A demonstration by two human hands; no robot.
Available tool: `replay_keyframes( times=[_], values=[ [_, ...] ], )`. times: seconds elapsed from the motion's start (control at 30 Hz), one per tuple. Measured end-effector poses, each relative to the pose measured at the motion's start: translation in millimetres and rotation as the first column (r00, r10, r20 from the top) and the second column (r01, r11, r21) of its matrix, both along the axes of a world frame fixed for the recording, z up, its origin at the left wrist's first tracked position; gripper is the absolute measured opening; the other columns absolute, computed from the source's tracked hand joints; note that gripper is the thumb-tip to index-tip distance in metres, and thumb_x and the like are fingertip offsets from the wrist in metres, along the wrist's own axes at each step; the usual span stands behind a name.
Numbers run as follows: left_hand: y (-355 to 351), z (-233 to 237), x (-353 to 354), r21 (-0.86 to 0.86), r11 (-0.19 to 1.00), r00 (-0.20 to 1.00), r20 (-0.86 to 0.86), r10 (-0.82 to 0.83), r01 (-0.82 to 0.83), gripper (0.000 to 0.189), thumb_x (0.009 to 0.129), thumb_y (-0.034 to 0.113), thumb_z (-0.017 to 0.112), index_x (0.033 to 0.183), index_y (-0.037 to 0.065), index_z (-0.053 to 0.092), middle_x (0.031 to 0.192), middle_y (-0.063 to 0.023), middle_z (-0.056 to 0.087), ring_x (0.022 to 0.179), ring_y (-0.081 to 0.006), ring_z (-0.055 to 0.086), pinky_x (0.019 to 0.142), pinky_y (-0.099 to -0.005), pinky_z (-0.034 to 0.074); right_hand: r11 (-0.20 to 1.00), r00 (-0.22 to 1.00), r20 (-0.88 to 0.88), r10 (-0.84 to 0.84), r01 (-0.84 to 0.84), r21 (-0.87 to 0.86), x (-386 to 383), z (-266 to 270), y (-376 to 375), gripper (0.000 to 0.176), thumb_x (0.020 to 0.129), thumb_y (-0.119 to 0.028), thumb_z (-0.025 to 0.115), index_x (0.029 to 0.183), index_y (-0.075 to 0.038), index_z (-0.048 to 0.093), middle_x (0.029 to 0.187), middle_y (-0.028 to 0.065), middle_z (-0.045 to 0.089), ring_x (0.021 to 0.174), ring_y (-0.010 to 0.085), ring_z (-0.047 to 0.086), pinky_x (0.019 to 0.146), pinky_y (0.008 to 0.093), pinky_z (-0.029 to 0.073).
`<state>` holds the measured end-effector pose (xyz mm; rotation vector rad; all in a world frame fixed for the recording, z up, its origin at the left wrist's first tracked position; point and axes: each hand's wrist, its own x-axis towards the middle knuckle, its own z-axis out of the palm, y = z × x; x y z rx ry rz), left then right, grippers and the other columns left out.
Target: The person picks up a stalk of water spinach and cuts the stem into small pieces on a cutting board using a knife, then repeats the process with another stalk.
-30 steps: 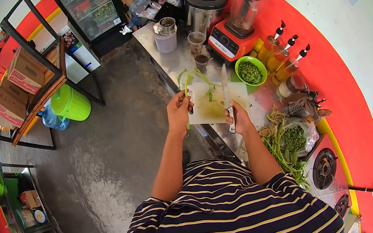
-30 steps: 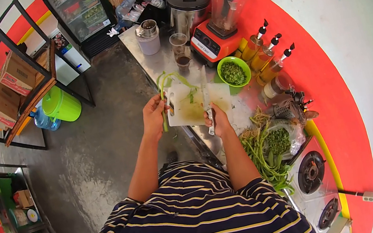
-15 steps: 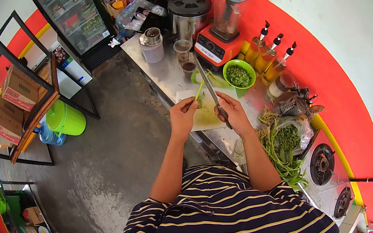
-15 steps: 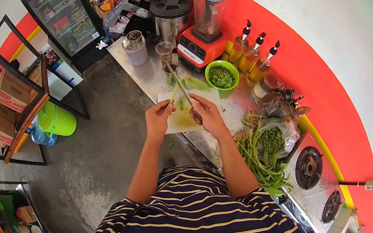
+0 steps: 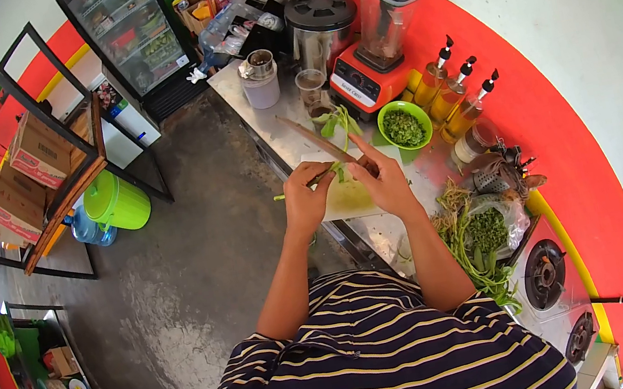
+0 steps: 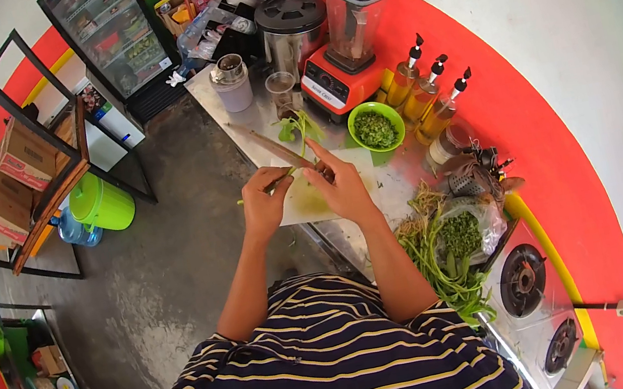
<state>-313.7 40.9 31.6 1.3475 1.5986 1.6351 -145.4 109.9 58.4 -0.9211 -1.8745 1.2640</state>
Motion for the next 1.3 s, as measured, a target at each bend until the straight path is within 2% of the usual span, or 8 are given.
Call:
replay_keyframes(
  times=[0.37,0.67,0.8,0.87,0.93,1.0,1.13,1.3],
  values=[
    [-4,1,-9,0.033,0.997,0.996,-0.033,0.078,-0.076,0.019,0.084,-0.001,0.072,0.103,-0.004,0.074,0.099,-0.0128,0.071,0.087,-0.0223,0.07,0.08,-0.0311,0.053,0.995,0.993,-0.107,0.048,-0.057,-0.08,-18,-11,8,0.048,0.101,-0.024,0.064,0.144,-0.007,0.055,0.089,-0.001,0.06,0.079,0.0061,0.051,0.072,0.0225,0.043],
    [6,-11,-10,0.028,0.993,0.992,0.059,0.114,-0.115,0.017,0.088,0.0,0.07,0.105,-0.003,0.073,0.099,-0.0113,0.071,0.088,-0.0197,0.069,0.08,-0.0309,0.053,0.987,0.975,-0.178,-0.133,0.146,0.062,-17,-31,18,0.042,0.102,-0.026,0.062,0.138,-0.004,0.061,0.087,-0.0011,0.063,0.077,0.0073,0.051,0.07,0.024,0.043],
    [7,-25,-18,-0.044,0.983,0.972,0.148,0.181,-0.176,0.021,0.092,0.003,0.068,0.112,-0.002,0.069,0.096,-0.0086,0.07,0.081,-0.0154,0.064,0.075,-0.0307,0.051,0.951,0.894,-0.331,-0.302,0.258,-0.172,-5,-52,34,0.046,0.106,-0.027,0.054,0.145,-0.002,0.051,0.078,-0.0001,0.055,0.059,0.0053,0.043,0.053,0.0226,0.036],
    [5,-22,-19,-0.042,0.986,0.961,0.22,0.168,-0.163,0.02,0.094,0.004,0.067,0.113,-0.003,0.067,0.095,-0.0064,0.069,0.08,-0.0128,0.061,0.074,-0.0297,0.05,0.812,0.735,-0.417,-0.535,0.312,-0.494,-3,-67,37,0.049,0.107,-0.028,0.051,0.15,-0.005,0.044,0.078,0.0019,0.056,0.055,0.0076,0.045,0.049,0.0244,0.037],
    [3,-22,-20,-0.035,0.988,0.943,0.293,0.157,-0.153,0.021,0.096,0.005,0.066,0.114,-0.003,0.065,0.094,-0.0043,0.068,0.079,-0.0103,0.057,0.074,-0.0287,0.049,0.745,0.664,-0.411,-0.624,0.348,-0.568,-2,-98,37,0.043,0.106,-0.032,0.052,0.141,-0.006,0.052,0.079,0.0033,0.056,0.053,0.0091,0.046,0.046,0.0262,0.036],
    [1,-25,-25,-0.022,0.987,0.934,0.321,0.157,-0.158,0.02,0.098,0.006,0.063,0.115,-0.003,0.065,0.097,-0.0031,0.067,0.082,-0.0081,0.058,0.076,-0.0257,0.049,0.531,0.629,-0.244,-0.738,0.319,-0.785,2,-127,38,0.033,0.107,-0.034,0.05,0.126,-0.008,0.055,0.078,0.0042,0.056,0.053,0.0118,0.046,0.045,0.0278,0.037],
    [-6,-24,-30,-0.051,0.988,0.939,0.306,0.156,-0.148,0.019,0.1,0.01,0.061,0.114,-0.003,0.065,0.095,-0.0019,0.066,0.081,-0.0078,0.057,0.075,-0.0258,0.049,0.424,0.701,-0.126,-0.702,0.269,-0.865,-6,-149,31,0.027,0.107,-0.035,0.048,0.114,-0.01,0.055,0.077,0.0046,0.055,0.052,0.0143,0.046,0.044,0.0301,0.038],
    [-14,-26,-34,-0.061,0.988,0.934,0.323,0.151,-0.139,0.02,0.102,0.009,0.058,0.116,-0.003,0.064,0.092,-0.001,0.064,0.081,-0.0077,0.056,0.076,-0.0261,0.049,0.517,0.84,-0.237,-0.488,0.059,-0.854,-23,-152,26,0.026,0.107,-0.036,0.048,0.11,-0.011,0.054,0.076,0.0051,0.054,0.052,0.0145,0.046,0.045,0.0307,0.037]
  ],
)
